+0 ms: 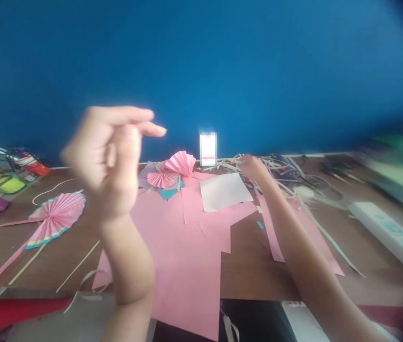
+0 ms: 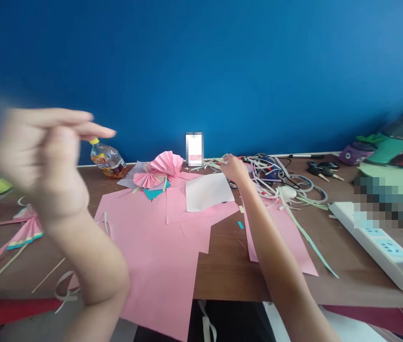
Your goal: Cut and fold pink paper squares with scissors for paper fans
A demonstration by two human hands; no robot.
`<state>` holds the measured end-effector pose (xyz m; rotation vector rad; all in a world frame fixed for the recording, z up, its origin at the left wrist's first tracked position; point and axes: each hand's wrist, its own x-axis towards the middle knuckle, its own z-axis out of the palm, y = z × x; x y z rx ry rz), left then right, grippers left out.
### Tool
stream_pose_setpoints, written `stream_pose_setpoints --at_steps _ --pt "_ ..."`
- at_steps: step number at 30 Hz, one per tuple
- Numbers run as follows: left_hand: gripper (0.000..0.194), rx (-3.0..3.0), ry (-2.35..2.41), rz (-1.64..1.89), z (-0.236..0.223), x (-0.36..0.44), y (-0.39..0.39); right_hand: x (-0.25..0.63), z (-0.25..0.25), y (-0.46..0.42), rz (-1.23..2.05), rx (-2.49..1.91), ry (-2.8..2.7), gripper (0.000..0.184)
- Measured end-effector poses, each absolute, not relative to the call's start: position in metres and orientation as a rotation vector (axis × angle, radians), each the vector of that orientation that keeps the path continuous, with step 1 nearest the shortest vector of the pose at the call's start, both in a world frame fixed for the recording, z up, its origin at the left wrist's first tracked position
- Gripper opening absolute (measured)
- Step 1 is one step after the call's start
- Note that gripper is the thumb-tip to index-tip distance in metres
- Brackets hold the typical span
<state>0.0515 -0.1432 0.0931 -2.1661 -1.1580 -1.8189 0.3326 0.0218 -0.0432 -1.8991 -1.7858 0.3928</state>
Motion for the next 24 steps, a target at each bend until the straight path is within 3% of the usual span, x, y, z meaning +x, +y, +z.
stream_pose_setpoints --at_steps 2,7,13,17,24 --pt "0.026 -2.222 -1.213 -1.758 0.095 0.049 -0.122 0.335 -0.066 0.033 0.477 -2.010 -1.920 0.038" --pt "0.029 -2.755 -1.664 -1.154 0.057 0.041 -0.052 0.336 -0.087 0.033 0.480 -2.092 -1.989 0.057" --pt "0.040 -2.933 -2.321 0.080 -0.016 0.049 0.004 0.331 -0.088 0.035 0.477 -2.013 -1.980 0.058" --pt "0.053 -2.925 -2.325 0.255 -0.047 0.057 0.023 0.335 -0.084 0.037 0.500 -1.980 -1.979 0.043" --pt "0.054 -2.907 -2.350 0.240 -0.061 0.055 0.029 0.344 -0.067 0.033 0.659 -1.859 -2.003 0.030"
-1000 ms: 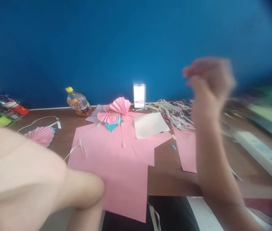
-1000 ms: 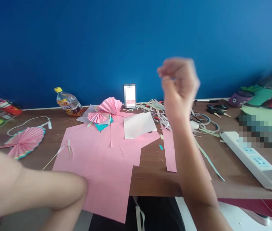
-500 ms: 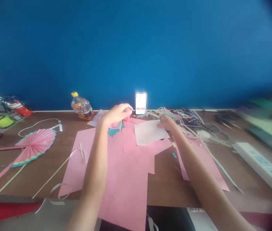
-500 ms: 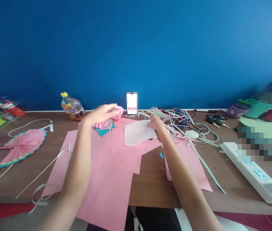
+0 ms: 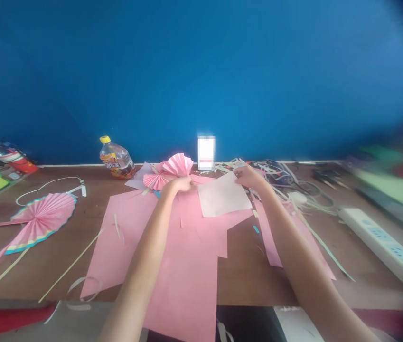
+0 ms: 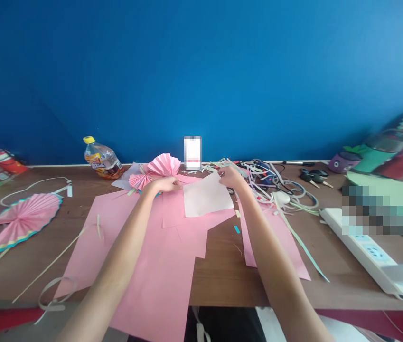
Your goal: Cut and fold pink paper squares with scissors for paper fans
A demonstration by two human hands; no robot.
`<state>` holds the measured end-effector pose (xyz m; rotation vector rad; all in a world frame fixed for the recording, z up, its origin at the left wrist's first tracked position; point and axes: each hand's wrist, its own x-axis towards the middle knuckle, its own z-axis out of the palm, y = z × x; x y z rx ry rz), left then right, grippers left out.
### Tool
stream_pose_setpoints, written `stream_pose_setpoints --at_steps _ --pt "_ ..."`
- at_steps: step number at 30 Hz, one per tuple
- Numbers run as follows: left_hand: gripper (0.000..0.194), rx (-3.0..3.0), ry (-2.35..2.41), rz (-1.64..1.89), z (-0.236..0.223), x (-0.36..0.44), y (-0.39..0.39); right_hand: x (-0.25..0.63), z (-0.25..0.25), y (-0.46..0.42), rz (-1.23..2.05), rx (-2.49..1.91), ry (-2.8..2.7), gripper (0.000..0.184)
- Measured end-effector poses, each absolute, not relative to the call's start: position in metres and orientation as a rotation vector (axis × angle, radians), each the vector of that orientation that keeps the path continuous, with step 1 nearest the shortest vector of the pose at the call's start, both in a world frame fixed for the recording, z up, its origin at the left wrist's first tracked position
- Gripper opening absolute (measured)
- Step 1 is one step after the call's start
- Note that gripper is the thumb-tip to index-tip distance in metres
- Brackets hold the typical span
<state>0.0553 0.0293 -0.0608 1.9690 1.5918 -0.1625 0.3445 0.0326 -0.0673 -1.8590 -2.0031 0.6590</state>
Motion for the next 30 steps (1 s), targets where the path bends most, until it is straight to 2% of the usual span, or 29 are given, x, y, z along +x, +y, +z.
stream_pose_setpoints --at_steps 7,13,16,19,24,30 --pt "0.071 2.032 1.290 0.177 -0.055 0.045 0.033 0.331 -0.042 0.015 0.948 -1.648 -1.980 0.011" --pt "0.066 2.058 1.136 0.192 -0.047 0.057 0.025 0.320 -0.037 0.006 1.039 -1.452 -1.972 0.009" --pt "0.054 2.094 1.137 0.224 -0.043 0.057 0.022 0.317 -0.036 0.004 1.115 -1.412 -1.958 0.009" --pt "0.040 2.093 1.256 0.139 -0.041 0.049 0.022 0.321 -0.039 0.008 1.061 -1.525 -2.008 0.015" --pt "0.022 2.133 1.388 -0.073 -0.045 0.030 0.029 0.334 -0.053 0.022 0.637 -1.839 -2.213 0.022" --pt "0.025 2.123 1.288 -0.028 -0.049 0.023 0.033 0.334 -0.053 0.017 0.679 -2.073 -2.451 0.049"
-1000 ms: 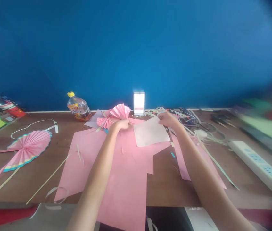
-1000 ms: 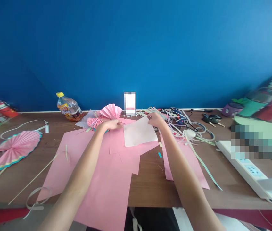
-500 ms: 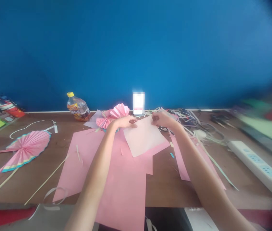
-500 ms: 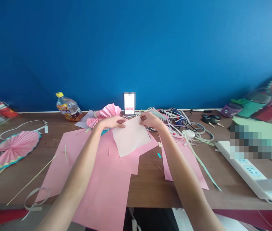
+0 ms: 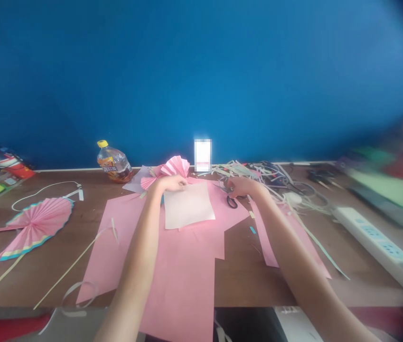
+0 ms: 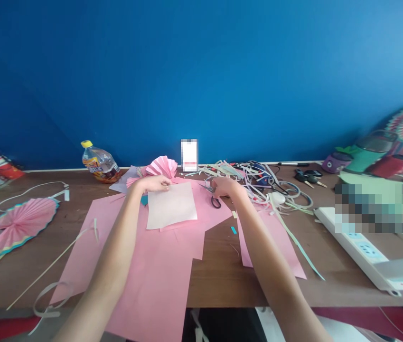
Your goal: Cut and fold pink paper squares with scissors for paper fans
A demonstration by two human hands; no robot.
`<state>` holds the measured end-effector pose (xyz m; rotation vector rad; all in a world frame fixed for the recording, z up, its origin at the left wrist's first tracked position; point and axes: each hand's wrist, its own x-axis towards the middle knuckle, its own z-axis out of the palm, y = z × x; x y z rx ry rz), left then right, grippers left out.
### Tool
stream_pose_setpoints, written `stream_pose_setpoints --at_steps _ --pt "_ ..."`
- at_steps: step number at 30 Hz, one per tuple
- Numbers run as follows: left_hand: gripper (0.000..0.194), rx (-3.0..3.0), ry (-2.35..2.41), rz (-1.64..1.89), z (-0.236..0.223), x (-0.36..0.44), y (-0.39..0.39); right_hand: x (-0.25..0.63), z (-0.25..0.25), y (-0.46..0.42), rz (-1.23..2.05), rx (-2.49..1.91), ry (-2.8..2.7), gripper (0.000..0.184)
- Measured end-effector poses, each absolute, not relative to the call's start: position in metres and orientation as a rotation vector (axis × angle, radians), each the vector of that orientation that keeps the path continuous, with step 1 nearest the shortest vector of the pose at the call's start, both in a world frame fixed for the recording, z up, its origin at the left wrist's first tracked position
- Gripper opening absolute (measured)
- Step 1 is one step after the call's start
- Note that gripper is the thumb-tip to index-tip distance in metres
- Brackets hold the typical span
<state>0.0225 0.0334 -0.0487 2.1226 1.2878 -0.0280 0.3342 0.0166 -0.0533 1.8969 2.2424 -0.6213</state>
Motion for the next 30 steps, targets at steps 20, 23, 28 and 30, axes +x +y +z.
stream_pose_setpoints --at_steps 20,23,28,30 --pt "0.036 1.917 1.289 0.625 -0.019 -0.001 0.014 0.316 -0.044 0.002 -0.410 1.982 2.069 0.043" --pt "0.033 1.899 1.267 0.637 -0.021 -0.002 0.017 0.316 -0.043 0.002 -0.405 1.997 2.073 0.045" --pt "0.029 1.986 1.260 0.318 -0.026 0.001 0.020 0.323 -0.050 0.009 -0.420 1.998 2.122 0.042" --pt "0.026 2.003 1.190 0.143 -0.030 0.009 0.020 0.328 -0.055 0.013 -0.375 2.021 2.145 0.038"
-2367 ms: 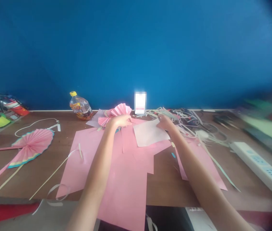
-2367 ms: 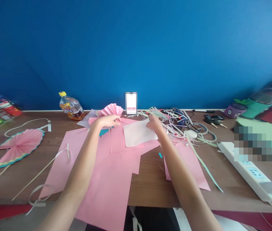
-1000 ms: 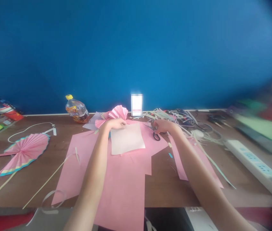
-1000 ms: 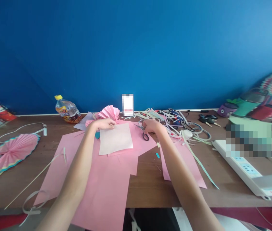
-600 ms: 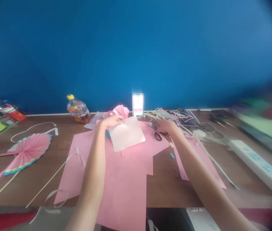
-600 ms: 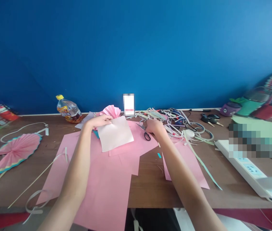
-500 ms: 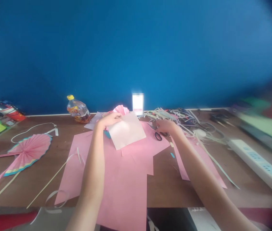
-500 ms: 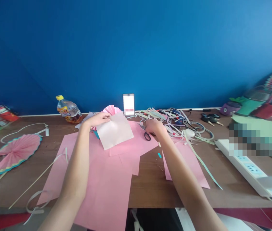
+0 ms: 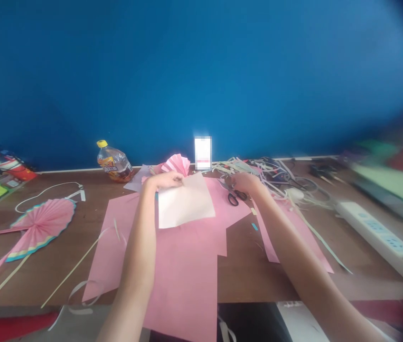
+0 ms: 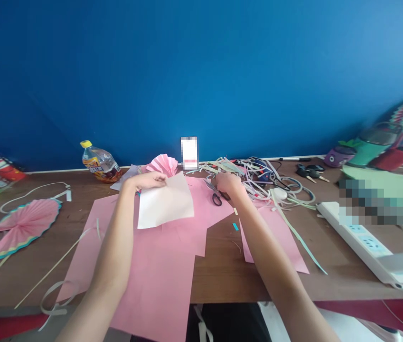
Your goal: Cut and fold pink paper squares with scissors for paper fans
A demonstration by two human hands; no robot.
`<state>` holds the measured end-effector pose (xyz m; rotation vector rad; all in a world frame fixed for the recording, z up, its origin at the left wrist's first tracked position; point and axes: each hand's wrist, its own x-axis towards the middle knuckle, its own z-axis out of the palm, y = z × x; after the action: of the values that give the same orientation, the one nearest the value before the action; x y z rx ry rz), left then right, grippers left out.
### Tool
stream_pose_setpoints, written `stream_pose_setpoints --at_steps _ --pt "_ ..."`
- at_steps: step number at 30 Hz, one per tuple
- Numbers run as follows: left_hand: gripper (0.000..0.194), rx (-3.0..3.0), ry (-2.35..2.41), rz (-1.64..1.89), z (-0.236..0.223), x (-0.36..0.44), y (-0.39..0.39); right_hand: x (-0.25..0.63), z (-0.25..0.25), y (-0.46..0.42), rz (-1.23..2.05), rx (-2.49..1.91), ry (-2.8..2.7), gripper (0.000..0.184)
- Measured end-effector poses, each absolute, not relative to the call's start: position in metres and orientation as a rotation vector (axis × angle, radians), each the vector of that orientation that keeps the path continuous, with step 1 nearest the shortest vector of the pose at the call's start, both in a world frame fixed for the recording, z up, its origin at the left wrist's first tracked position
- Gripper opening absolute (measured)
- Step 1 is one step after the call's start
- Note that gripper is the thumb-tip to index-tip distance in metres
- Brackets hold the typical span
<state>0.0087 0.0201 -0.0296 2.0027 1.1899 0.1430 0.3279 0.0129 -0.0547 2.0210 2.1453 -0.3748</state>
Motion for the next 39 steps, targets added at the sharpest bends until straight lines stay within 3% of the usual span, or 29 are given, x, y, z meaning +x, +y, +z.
stream_pose_setpoints --at_steps 5,11,17,23,29,32,35,39 --pt "0.019 2.044 1.090 -0.138 -0.044 0.036 0.025 0.335 -0.066 0.022 -0.380 2.016 2.151 0.022" --pt "0.034 2.038 0.977 -0.338 -0.060 0.065 0.032 0.335 -0.077 0.026 -0.372 2.083 2.116 0.029" --pt "0.043 1.984 0.906 -0.427 -0.067 0.081 0.027 0.340 -0.086 0.027 -0.226 2.375 2.146 0.042" --pt "0.049 1.984 0.912 -0.428 -0.066 0.079 0.026 0.341 -0.096 0.031 -0.241 2.534 2.153 0.025" --pt "0.043 2.087 0.895 -0.316 -0.069 0.091 0.021 0.338 -0.076 0.030 -0.214 2.848 2.236 0.019" --pt "0.047 2.053 0.830 -0.315 -0.074 0.101 0.018 0.337 -0.064 0.027 -0.324 3.025 2.353 0.018" --pt "0.049 2.004 0.838 -0.346 -0.076 0.106 0.018 0.336 -0.055 0.022 -0.674 3.025 2.589 0.012" --pt "0.031 2.049 0.929 0.119 -0.069 0.102 0.024 0.330 -0.044 0.012 -1.336 2.573 2.837 0.010"
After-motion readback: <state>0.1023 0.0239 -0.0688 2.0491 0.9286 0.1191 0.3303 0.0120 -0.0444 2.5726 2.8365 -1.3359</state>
